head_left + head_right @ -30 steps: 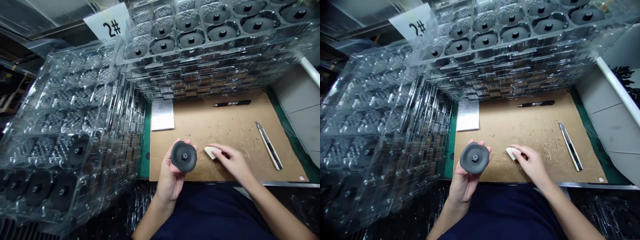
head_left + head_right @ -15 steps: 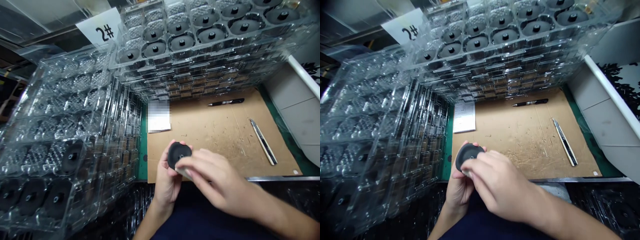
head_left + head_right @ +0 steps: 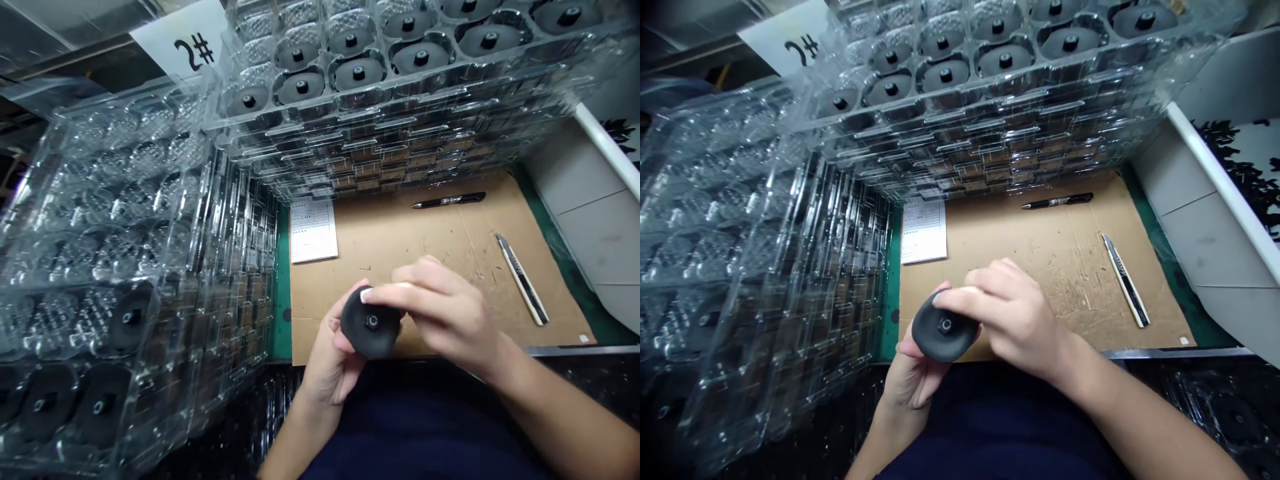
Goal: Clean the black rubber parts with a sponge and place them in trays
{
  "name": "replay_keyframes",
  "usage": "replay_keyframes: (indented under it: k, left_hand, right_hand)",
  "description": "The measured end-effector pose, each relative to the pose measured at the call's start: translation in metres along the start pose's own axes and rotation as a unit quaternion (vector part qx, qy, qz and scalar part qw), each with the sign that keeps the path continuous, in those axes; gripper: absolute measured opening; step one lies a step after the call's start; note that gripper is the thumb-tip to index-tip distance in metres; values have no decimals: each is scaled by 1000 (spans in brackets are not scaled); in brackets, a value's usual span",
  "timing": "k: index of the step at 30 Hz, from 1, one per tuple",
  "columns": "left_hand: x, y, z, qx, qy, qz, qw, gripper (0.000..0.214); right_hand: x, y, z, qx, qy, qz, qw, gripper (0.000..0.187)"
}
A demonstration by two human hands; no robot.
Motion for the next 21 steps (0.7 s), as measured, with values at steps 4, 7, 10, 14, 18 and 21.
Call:
replay_keyframes:
  k: [4,7,10,14,18,21]
  left_hand:
    - [8,0,-7,-36,45,-41,998,64]
    - [8,2,-8,-42,67,-69,994,62]
    - [9,5,-8,-47,83,-90,991,58]
    - [18,7,-8,-49,104,-89,989,61]
    - [19,14,-7,-60,70,-51,994,49]
    - [12,19,-6,-57,18,-17,998,49]
  right_hand:
    - [-6,-60,-34,238,-112,125,957,24]
    - [6,-96,-80,369,-98,159,910,30]
    - [16,-105,-103,409,-35,175,895,33]
    - [-14,-68,-76,339,-120,74,930,25]
    - [-10,19,-17,4,-34,-41,999,28]
    - [11,33,-2,-26,67,-35,997,28]
Point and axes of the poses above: each hand's wrist, its own z-axis towards the middle knuckle, its own x-axis out of the palm, y = z × x, the point moved 7 cm from there along z, towards the middle knuckle, and after that the axes turned 13 degrees about z, right-handed, at the moved point
